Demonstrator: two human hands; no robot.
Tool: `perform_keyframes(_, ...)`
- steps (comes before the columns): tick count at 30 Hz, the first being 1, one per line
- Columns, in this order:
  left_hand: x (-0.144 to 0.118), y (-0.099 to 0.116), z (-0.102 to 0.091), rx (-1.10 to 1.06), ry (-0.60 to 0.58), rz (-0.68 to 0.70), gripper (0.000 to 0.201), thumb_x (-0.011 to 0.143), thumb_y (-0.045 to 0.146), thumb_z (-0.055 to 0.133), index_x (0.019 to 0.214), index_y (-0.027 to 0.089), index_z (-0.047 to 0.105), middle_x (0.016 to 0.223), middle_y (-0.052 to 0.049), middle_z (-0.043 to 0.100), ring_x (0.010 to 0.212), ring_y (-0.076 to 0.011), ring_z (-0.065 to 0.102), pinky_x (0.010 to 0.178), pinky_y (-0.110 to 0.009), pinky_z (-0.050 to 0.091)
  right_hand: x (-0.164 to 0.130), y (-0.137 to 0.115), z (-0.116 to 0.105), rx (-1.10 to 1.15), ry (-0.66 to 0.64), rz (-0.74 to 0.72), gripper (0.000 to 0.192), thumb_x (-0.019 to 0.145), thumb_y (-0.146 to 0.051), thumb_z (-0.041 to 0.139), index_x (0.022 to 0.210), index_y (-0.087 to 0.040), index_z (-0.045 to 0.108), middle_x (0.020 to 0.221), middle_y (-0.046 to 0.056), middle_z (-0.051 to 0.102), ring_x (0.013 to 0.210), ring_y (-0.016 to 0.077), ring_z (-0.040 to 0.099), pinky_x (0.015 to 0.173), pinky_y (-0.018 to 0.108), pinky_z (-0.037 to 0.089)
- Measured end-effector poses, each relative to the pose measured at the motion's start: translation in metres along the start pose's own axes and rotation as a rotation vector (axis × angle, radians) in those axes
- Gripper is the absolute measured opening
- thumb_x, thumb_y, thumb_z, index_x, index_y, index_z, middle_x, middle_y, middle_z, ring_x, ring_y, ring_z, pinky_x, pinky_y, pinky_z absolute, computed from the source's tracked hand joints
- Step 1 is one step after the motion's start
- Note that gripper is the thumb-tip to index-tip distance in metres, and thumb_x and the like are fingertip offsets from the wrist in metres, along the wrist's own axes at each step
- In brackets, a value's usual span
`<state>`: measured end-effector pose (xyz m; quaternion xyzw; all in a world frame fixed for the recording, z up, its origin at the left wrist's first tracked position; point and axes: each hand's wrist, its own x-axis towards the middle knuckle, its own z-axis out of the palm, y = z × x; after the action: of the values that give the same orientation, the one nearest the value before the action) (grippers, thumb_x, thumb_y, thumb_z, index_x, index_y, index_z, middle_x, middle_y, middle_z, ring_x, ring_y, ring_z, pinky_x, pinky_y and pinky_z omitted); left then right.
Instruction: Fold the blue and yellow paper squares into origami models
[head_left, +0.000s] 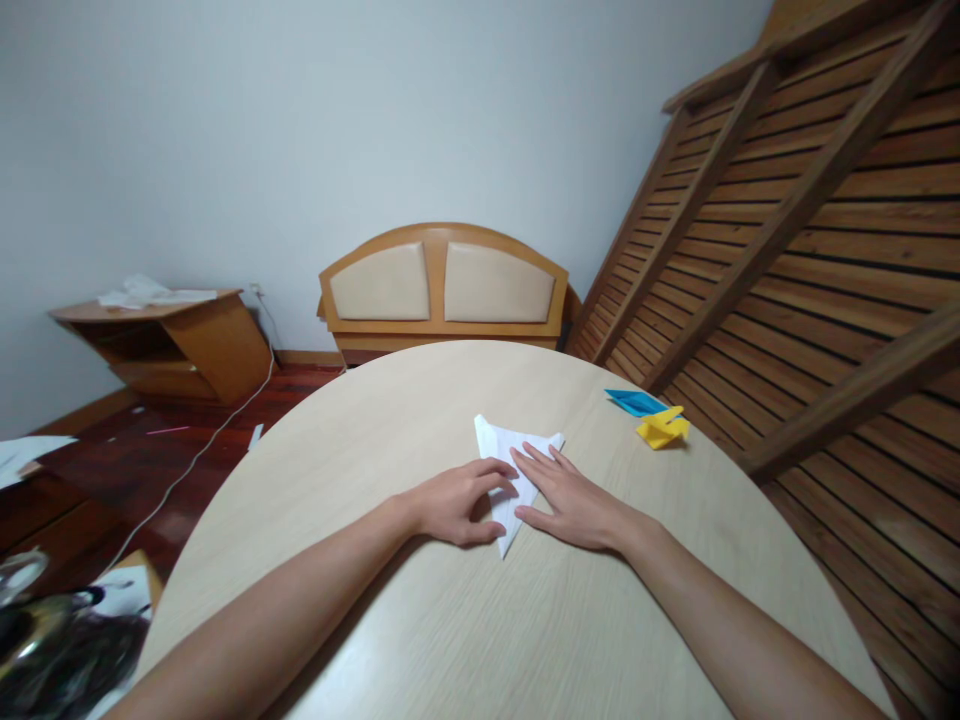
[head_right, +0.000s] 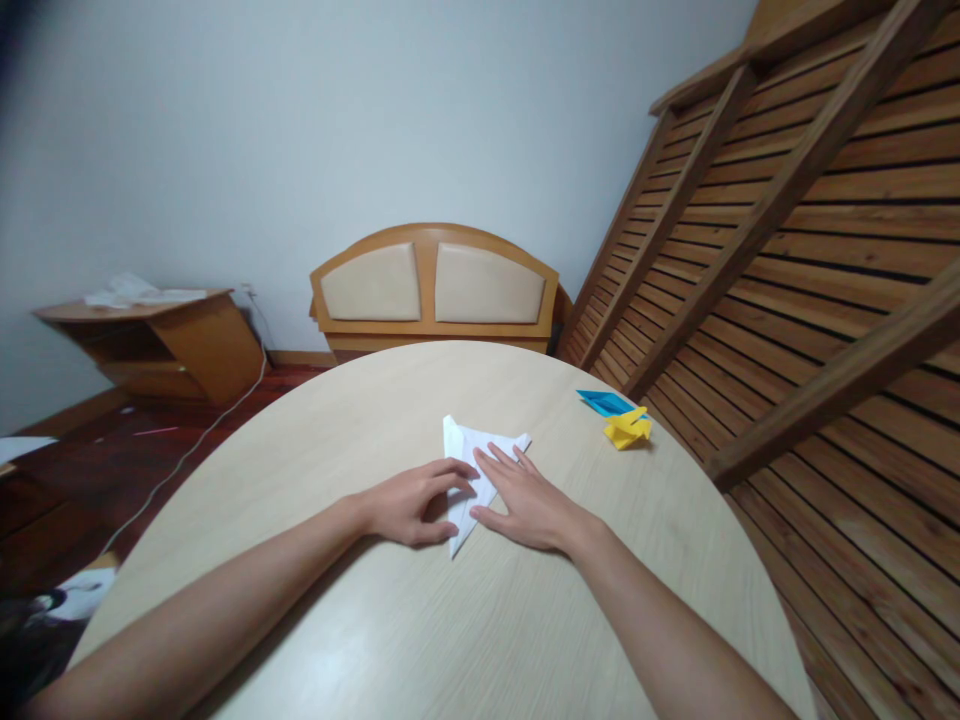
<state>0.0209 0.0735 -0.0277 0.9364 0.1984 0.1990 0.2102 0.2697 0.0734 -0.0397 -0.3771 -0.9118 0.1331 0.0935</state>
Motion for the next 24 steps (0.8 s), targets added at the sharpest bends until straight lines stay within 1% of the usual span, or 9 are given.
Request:
perform_keyframes(4,-0.001,-0.001,0.001,0.02,-0.017,-0.003,0.038,0.081,0.029,0.068,0.116,0.015,0.062,0.136,-0.016,0.053,0.128,-0.0296,0.05,0.109,-0.041,0.043,0.0,0.0,0.002,0.012,0.0,0.018,0.077,0.097,-0.061,0.04,0.158,-0.018,0.018,0.162,0.012,0.025,0.15,0.0288,0.016,0.122,0.053,0.014)
perform_keyframes(8,-0.001,0.0,0.0,0.031,-0.016,0.003,0.036,0.083,0.033,0.068,0.114,0.015,0.064,0.134,-0.017,0.055,0.125,-0.0294,0.053,0.108,-0.041,0.043,0.001,0.001,0.004,0.005,0.023,0.063,0.079,0.096,-0.063,0.04,0.158,-0.018,0.018,0.161,0.013,0.024,0.15,0.0298,0.015,0.122,0.054,0.013)
perform_keyframes(13,0.0,0.005,-0.002,0.056,-0.014,-0.022,0.038,0.085,0.044,0.068,0.11,0.015,0.064,0.13,-0.017,0.058,0.12,-0.0295,0.056,0.104,-0.04,0.046,0.002,0.009,0.007,-0.006,0.054,0.156,0.085,0.093,-0.068,0.042,0.158,-0.018,0.016,0.162,0.014,0.022,0.15,0.0314,0.015,0.122,0.055,0.013)
perform_keyframes(18,0.001,0.008,-0.001,0.082,-0.032,-0.014,0.046,0.082,0.046,0.07,0.115,0.015,0.062,0.133,-0.017,0.056,0.123,-0.0312,0.054,0.105,-0.042,0.045,0.004,0.018,0.01,-0.035,0.091,0.292,0.084,0.093,-0.068,0.038,0.158,-0.018,0.018,0.162,0.013,0.023,0.15,0.0311,0.014,0.12,0.056,0.017)
perform_keyframes(24,-0.001,0.006,0.0,0.091,-0.037,-0.005,0.049,0.081,0.045,0.072,0.116,0.014,0.06,0.136,-0.018,0.055,0.126,-0.0315,0.052,0.107,-0.043,0.043,0.007,0.028,0.009,-0.101,0.152,0.489,0.074,0.096,-0.061,0.036,0.155,-0.017,0.027,0.161,0.013,0.024,0.149,0.0328,0.018,0.118,0.061,0.014)
